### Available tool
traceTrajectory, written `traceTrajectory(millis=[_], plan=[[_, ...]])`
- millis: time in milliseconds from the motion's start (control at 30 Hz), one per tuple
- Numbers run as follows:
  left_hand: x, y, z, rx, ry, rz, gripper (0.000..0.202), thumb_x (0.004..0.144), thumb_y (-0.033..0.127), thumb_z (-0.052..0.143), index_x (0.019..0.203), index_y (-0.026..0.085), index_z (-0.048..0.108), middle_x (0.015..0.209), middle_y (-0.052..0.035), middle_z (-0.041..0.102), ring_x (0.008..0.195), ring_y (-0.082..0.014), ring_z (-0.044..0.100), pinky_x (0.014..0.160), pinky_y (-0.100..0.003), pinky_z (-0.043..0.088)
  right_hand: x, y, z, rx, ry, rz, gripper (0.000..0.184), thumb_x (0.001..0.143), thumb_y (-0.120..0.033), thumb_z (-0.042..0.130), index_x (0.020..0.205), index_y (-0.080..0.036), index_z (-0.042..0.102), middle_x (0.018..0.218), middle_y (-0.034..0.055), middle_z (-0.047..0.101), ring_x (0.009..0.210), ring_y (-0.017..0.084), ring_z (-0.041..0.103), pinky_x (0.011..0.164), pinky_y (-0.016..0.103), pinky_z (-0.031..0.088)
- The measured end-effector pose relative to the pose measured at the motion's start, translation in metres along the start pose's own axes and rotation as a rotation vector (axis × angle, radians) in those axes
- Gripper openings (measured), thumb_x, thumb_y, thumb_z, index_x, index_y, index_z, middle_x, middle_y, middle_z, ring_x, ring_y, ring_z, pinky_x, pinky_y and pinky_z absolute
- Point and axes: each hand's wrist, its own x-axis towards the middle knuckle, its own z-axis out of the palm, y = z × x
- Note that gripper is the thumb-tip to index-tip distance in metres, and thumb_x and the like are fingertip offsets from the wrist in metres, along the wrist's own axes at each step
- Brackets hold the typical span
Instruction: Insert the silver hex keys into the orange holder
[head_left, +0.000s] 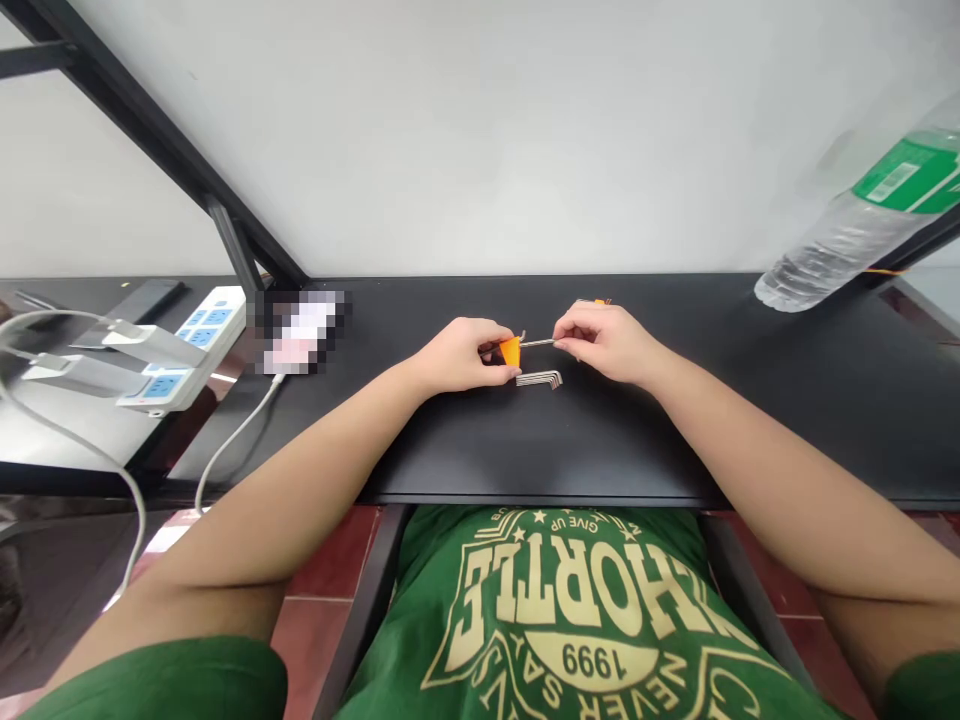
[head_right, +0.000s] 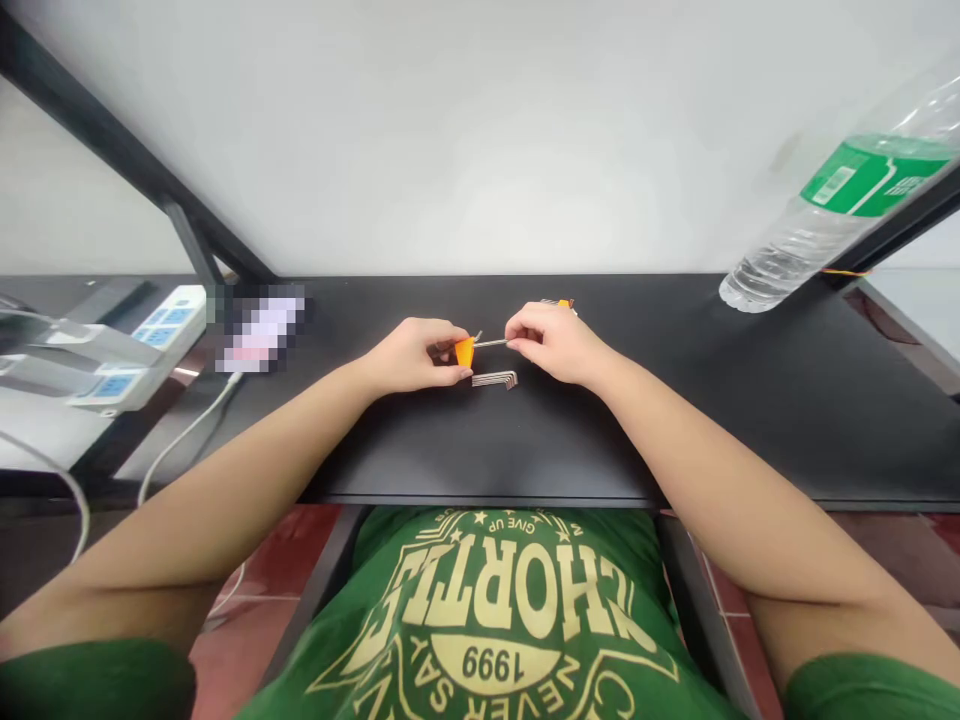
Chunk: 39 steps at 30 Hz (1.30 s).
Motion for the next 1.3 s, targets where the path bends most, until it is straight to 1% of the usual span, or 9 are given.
traceTrajectory(millis=[167, 300, 467, 600, 733, 867, 1033, 1133, 1300], plan=[[0.0, 0.001, 0.002, 0.059, -0.021, 0.073, 0.025, 0.078, 0.041, 0.076, 0.092, 0.021, 0.074, 0.08, 0.001, 0.064, 0.069, -0.0124, 0.058, 0.068, -0.025, 0.048, -0.001, -0.006, 0.003, -0.175, 0.003, -0.213, 0.016, 0.098, -0.019, 0.056, 0.09, -0.021, 0.07, 0.095, 0.0067, 0.067, 0.083, 0.019, 0.061, 0.075, 0.034, 0.047], [0.001, 0.002, 0.004, 0.086, -0.027, 0.102, 0.025, 0.078, 0.042, 0.077, 0.086, 0.02, 0.07, 0.076, 0.0014, 0.061, 0.067, -0.0122, 0.054, 0.065, -0.025, 0.044, -0.003, -0.015, 0.01, -0.189, 0.005, -0.275, 0.017, 0.097, -0.014, 0.053, 0.101, -0.021, 0.068, 0.104, 0.0088, 0.065, 0.081, 0.019, 0.06, 0.072, 0.033, 0.048], [0.001, 0.002, 0.004, 0.071, -0.011, 0.095, 0.025, 0.078, 0.041, 0.078, 0.085, 0.019, 0.068, 0.075, 0.0018, 0.06, 0.068, -0.0121, 0.053, 0.066, -0.025, 0.042, -0.003, -0.018, 0.016, -0.073, -0.008, -0.249, 0.02, 0.091, -0.008, 0.053, 0.105, -0.021, 0.06, 0.103, 0.007, 0.06, 0.073, 0.016, 0.054, 0.068, 0.031, 0.047], [0.002, 0.005, 0.005, 0.072, -0.028, 0.119, 0.027, 0.08, 0.045, 0.077, 0.084, 0.019, 0.067, 0.076, 0.0017, 0.06, 0.067, -0.012, 0.052, 0.065, -0.026, 0.041, -0.002, -0.023, 0.023, -0.041, -0.021, -0.247, 0.023, 0.086, -0.006, 0.053, 0.102, -0.022, 0.055, 0.096, 0.0049, 0.056, 0.075, 0.017, 0.052, 0.069, 0.032, 0.045], [0.002, 0.005, 0.006, 0.061, -0.028, 0.124, 0.027, 0.082, 0.046, 0.075, 0.083, 0.02, 0.068, 0.076, 0.0013, 0.061, 0.067, -0.0123, 0.052, 0.065, -0.026, 0.041, -0.001, -0.026, 0.025, -0.009, -0.086, -0.236, 0.025, 0.081, -0.004, 0.054, 0.098, -0.022, 0.052, 0.097, 0.005, 0.056, 0.08, 0.019, 0.053, 0.072, 0.032, 0.045], [0.002, 0.001, 0.003, 0.048, -0.005, 0.098, 0.024, 0.08, 0.042, 0.076, 0.088, 0.02, 0.07, 0.078, 0.0011, 0.063, 0.069, -0.0127, 0.055, 0.067, -0.026, 0.044, -0.001, -0.017, 0.016, -0.039, -0.126, -0.211, 0.02, 0.081, -0.008, 0.055, 0.096, -0.021, 0.056, 0.104, 0.0074, 0.059, 0.088, 0.021, 0.057, 0.078, 0.034, 0.046], [0.001, -0.005, 0.001, 0.053, 0.0, 0.073, 0.026, 0.08, 0.041, 0.076, 0.094, 0.02, 0.073, 0.082, -0.0003, 0.066, 0.071, -0.0138, 0.059, 0.069, -0.027, 0.047, -0.002, -0.005, 0.002, -0.169, -0.27, -0.022, 0.005, 0.085, -0.018, 0.062, 0.088, -0.019, 0.066, 0.095, 0.0057, 0.063, 0.082, 0.02, 0.059, 0.075, 0.033, 0.045], [0.001, -0.005, 0.001, 0.055, -0.001, 0.063, 0.025, 0.08, 0.042, 0.076, 0.092, 0.02, 0.074, 0.082, -0.0001, 0.066, 0.072, -0.0137, 0.059, 0.069, -0.027, 0.047, -0.001, -0.007, 0.002, -0.176, -0.341, 0.05, 0.006, 0.086, -0.023, 0.064, 0.087, -0.019, 0.069, 0.095, 0.0055, 0.064, 0.079, 0.018, 0.058, 0.073, 0.031, 0.044], [0.0, -0.004, 0.001, 0.054, -0.011, 0.05, 0.025, 0.079, 0.042, 0.076, 0.091, 0.021, 0.074, 0.082, -0.0003, 0.066, 0.072, -0.014, 0.059, 0.07, -0.027, 0.047, 0.0, -0.012, 0.005, -0.22, -0.364, 0.061, 0.008, 0.088, -0.023, 0.062, 0.085, -0.019, 0.068, 0.096, 0.0055, 0.064, 0.079, 0.017, 0.058, 0.072, 0.03, 0.044]])
